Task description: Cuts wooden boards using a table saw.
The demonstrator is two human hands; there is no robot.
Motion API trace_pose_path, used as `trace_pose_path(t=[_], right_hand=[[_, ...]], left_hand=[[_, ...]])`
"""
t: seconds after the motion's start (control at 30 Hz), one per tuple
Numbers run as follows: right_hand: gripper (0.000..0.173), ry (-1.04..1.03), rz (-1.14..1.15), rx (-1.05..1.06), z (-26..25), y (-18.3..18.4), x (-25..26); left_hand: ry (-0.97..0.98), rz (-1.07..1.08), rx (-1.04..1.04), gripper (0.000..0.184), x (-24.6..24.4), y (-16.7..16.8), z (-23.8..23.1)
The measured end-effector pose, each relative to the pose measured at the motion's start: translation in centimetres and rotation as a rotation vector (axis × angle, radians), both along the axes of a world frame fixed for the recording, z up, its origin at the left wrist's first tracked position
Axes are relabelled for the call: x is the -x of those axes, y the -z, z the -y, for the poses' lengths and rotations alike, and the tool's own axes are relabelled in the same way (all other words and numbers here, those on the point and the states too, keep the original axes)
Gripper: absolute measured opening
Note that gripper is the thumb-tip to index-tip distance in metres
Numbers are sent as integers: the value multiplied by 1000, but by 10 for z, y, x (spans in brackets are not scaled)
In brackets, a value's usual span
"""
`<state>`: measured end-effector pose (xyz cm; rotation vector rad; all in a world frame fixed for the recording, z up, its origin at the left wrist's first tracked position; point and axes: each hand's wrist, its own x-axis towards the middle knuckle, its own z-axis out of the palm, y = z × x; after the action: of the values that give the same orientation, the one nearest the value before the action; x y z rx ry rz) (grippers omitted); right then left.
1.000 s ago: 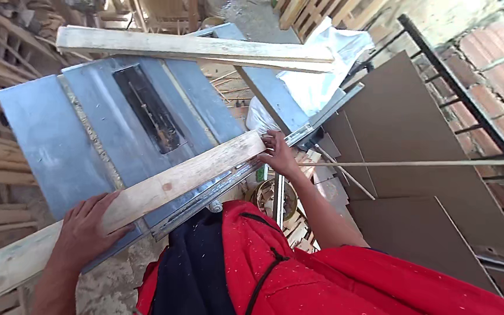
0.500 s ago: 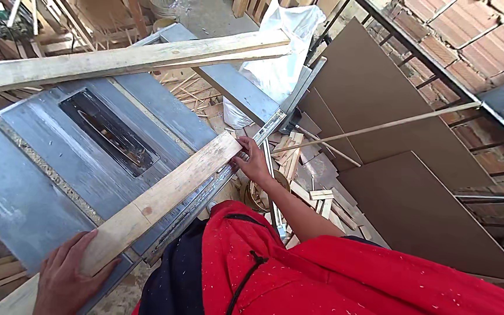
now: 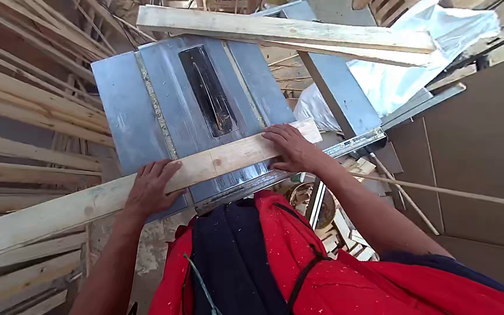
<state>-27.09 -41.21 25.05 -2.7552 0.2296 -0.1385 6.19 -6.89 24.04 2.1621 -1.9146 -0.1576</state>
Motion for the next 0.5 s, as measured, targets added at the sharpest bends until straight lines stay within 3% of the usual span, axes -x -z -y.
trace_pose_path(t=[0.07,0.2,0.5], right_hand=[[89,-35,4,30,23,0,-12],[96,-118,-28,65,60,-5,-31],[87,-222,-20,54,85,14,-53]], left_hand=[[-17,-2,23,78,2,2,13],[-8,-8,72,76,8,4,43],[23,-16,58,76,-8,0,77]])
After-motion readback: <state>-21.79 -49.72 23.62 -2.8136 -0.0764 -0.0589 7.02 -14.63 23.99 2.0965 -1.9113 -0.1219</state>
